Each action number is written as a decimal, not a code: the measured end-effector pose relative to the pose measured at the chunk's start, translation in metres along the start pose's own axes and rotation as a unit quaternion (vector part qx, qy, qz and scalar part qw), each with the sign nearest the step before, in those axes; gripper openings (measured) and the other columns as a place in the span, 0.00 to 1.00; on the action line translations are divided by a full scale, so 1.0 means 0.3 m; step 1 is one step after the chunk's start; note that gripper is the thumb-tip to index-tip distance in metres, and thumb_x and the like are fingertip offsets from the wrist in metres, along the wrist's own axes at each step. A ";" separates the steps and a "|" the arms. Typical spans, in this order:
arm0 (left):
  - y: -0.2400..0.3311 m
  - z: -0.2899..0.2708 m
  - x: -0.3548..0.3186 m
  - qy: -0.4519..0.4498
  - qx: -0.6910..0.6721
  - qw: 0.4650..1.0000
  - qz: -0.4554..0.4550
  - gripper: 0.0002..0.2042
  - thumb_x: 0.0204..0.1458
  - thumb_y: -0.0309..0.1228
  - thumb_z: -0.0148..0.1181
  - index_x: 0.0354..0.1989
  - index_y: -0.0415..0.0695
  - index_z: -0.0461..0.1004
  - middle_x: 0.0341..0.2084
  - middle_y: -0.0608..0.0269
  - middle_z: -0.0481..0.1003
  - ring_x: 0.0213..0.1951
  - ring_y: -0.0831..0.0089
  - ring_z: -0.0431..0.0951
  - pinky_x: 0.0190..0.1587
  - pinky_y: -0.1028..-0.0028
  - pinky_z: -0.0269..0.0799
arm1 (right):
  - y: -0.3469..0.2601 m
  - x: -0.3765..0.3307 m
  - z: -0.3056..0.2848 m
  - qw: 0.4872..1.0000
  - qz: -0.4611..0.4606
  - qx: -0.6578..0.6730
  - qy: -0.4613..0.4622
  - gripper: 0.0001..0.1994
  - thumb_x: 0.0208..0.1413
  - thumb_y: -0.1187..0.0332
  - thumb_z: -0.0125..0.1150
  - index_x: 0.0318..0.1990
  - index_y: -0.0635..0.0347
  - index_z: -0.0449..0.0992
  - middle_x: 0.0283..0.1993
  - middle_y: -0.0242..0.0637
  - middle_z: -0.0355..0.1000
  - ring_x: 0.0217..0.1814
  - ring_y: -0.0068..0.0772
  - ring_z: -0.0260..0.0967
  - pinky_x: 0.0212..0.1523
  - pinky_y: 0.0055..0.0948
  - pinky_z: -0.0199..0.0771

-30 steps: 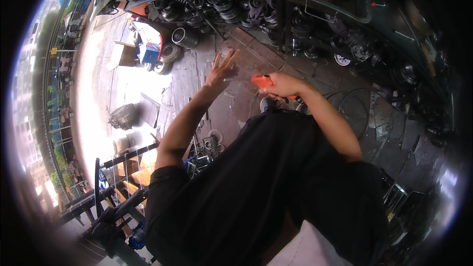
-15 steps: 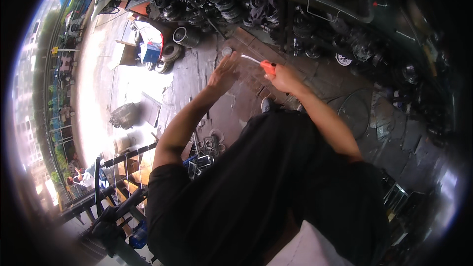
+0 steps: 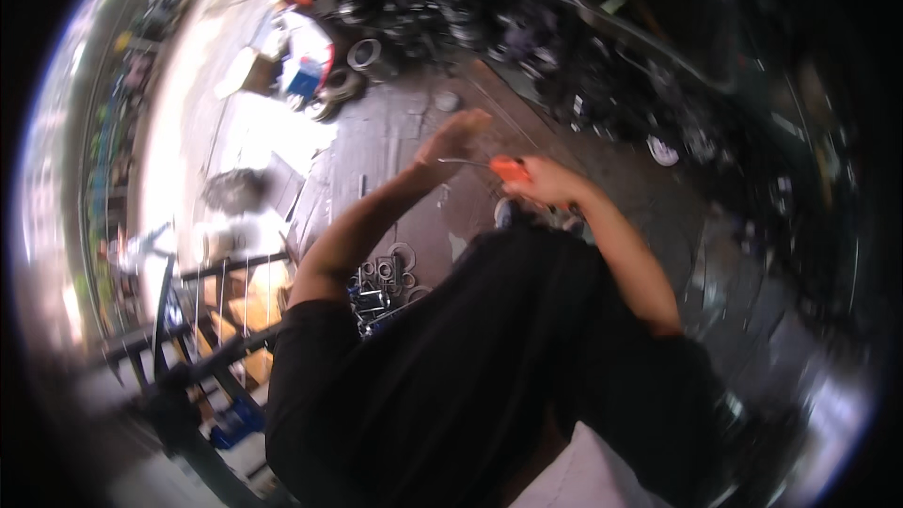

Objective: The person handles small engine parts and a flexible hose, moving between a parts cart and a workbench. They wash a component in a sink, then route and attach the hose to an engine block, adjusting its position with both hands.

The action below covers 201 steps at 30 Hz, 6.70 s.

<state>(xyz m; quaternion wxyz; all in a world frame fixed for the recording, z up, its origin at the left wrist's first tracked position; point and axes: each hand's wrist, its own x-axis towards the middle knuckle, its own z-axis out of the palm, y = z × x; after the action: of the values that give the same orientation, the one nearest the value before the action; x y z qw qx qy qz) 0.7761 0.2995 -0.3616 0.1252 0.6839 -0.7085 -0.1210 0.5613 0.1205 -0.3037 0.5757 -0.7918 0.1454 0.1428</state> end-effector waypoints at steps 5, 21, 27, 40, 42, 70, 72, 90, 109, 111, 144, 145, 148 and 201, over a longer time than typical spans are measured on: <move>-0.005 -0.025 0.017 0.071 -0.090 0.944 -0.309 0.12 0.53 0.29 0.58 0.46 0.49 0.74 0.60 0.49 0.65 0.56 0.50 0.73 0.55 0.60 0.72 | 0.002 -0.059 -0.016 0.995 0.001 -0.062 0.077 0.15 0.61 0.60 0.62 0.37 0.67 0.76 0.26 0.45 0.76 0.24 0.40 0.76 0.28 0.39 0.75; 0.131 0.027 0.072 0.313 -0.718 0.547 -0.297 0.10 0.61 0.26 0.60 0.49 0.46 0.71 0.38 0.68 0.71 0.40 0.75 0.75 0.44 0.66 0.79 | 0.013 -0.064 -0.005 0.993 0.059 0.069 0.075 0.09 0.61 0.67 0.61 0.39 0.64 0.72 0.19 0.30 0.68 0.14 0.21 0.65 0.15 0.26 0.65; 0.149 0.039 0.097 0.331 -0.792 0.421 -0.293 0.10 0.61 0.26 0.60 0.49 0.48 0.70 0.37 0.66 0.73 0.37 0.71 0.77 0.45 0.63 0.79 | 0.097 -0.065 -0.010 0.990 0.087 -0.017 0.108 0.11 0.60 0.65 0.63 0.43 0.64 0.74 0.20 0.32 0.70 0.15 0.24 0.67 0.17 0.30 0.67; 0.123 -0.010 0.122 0.362 -0.802 0.355 -0.317 0.09 0.61 0.22 0.58 0.47 0.46 0.70 0.36 0.68 0.74 0.40 0.69 0.79 0.53 0.60 0.80 | 0.095 -0.108 -0.032 0.991 0.084 0.010 0.103 0.16 0.59 0.60 0.65 0.41 0.67 0.75 0.21 0.39 0.73 0.17 0.31 0.71 0.21 0.34 0.71; 0.133 -0.015 0.121 0.348 -0.811 0.356 -0.307 0.08 0.61 0.22 0.57 0.46 0.46 0.71 0.36 0.68 0.73 0.40 0.69 0.78 0.54 0.59 0.80 | 0.082 -0.115 -0.033 0.992 0.104 0.066 0.031 0.15 0.59 0.61 0.65 0.41 0.66 0.75 0.21 0.37 0.72 0.17 0.28 0.70 0.21 0.32 0.70; 0.140 0.024 0.156 0.285 -0.598 0.612 -0.431 0.12 0.59 0.23 0.59 0.49 0.47 0.68 0.39 0.65 0.71 0.39 0.71 0.75 0.41 0.71 0.77 | 0.038 -0.115 -0.050 0.992 0.066 -0.052 0.089 0.23 0.55 0.57 0.66 0.52 0.65 0.76 0.43 0.53 0.78 0.47 0.49 0.78 0.47 0.42 0.76; 0.134 0.037 0.133 0.269 -0.553 0.674 -0.409 0.13 0.58 0.23 0.58 0.51 0.47 0.68 0.40 0.65 0.71 0.39 0.70 0.75 0.39 0.72 0.76 | 0.025 -0.127 -0.050 0.994 0.064 -0.067 0.063 0.22 0.56 0.55 0.65 0.51 0.62 0.77 0.42 0.51 0.79 0.46 0.48 0.78 0.46 0.42 0.75; 0.020 0.053 0.196 0.200 -0.599 0.758 -0.162 0.17 0.68 0.31 0.49 0.55 0.28 0.67 0.54 0.42 0.72 0.56 0.62 0.74 0.63 0.69 0.73 | 0.123 -0.183 -0.052 0.983 -0.006 -0.132 0.131 0.18 0.54 0.56 0.66 0.39 0.64 0.78 0.34 0.52 0.77 0.36 0.55 0.75 0.38 0.47 0.72; 0.104 0.054 0.220 0.179 -0.169 0.947 -0.208 0.19 0.47 0.12 0.55 0.48 0.43 0.71 0.46 0.45 0.73 0.47 0.47 0.76 0.50 0.58 0.71 | 0.183 -0.162 -0.035 0.969 -0.116 -0.043 0.212 0.20 0.58 0.55 0.62 0.58 0.41 0.76 0.39 0.48 0.78 0.41 0.51 0.76 0.43 0.46 0.74; 0.108 0.036 0.204 0.164 -0.140 0.957 -0.194 0.18 0.48 0.12 0.55 0.48 0.42 0.71 0.45 0.46 0.73 0.46 0.46 0.76 0.50 0.58 0.71 | 0.177 -0.163 -0.040 0.980 -0.046 -0.079 0.174 0.22 0.61 0.60 0.59 0.63 0.41 0.72 0.56 0.44 0.72 0.48 0.46 0.76 0.49 0.41 0.74; 0.176 -0.111 0.319 0.230 -0.658 0.642 -0.320 0.11 0.62 0.19 0.52 0.51 0.43 0.66 0.49 0.55 0.70 0.45 0.63 0.75 0.44 0.66 0.82 | 0.230 -0.324 -0.151 0.996 0.013 -0.057 0.072 0.22 0.59 0.52 0.63 0.54 0.58 0.76 0.46 0.51 0.78 0.47 0.51 0.77 0.47 0.42 0.74; 0.197 -0.118 0.336 0.216 -0.642 0.671 -0.302 0.12 0.61 0.18 0.52 0.51 0.42 0.66 0.50 0.53 0.70 0.46 0.62 0.76 0.43 0.66 0.82 | 0.231 -0.329 -0.156 0.991 0.058 -0.063 0.107 0.21 0.59 0.52 0.63 0.50 0.59 0.78 0.42 0.53 0.78 0.46 0.51 0.77 0.46 0.41 0.74; 0.264 -0.095 0.383 0.168 -0.205 0.953 -0.147 0.14 0.58 0.16 0.50 0.51 0.39 0.67 0.55 0.48 0.68 0.46 0.58 0.76 0.38 0.66 0.84 | 0.265 -0.384 -0.211 0.976 0.086 -0.081 0.182 0.22 0.59 0.51 0.63 0.51 0.58 0.77 0.42 0.52 0.78 0.44 0.53 0.77 0.45 0.41 0.75; 2.103 0.572 1.072 -0.606 -0.234 0.713 0.265 0.19 0.52 0.17 0.60 0.53 0.39 0.70 0.42 0.61 0.76 0.45 0.72 0.75 0.49 0.74 0.72 | 0.575 -1.664 0.223 0.444 0.235 0.105 0.858 0.12 0.52 0.66 0.64 0.43 0.60 0.81 0.40 0.43 0.76 0.45 0.49 0.75 0.45 0.44 0.75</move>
<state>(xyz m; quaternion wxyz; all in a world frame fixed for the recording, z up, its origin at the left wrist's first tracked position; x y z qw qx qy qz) 0.1143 0.0004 -0.3030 -0.1482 0.1975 -0.7336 -0.6331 0.0315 0.1663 -0.2772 0.1805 -0.3796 0.7597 -0.4963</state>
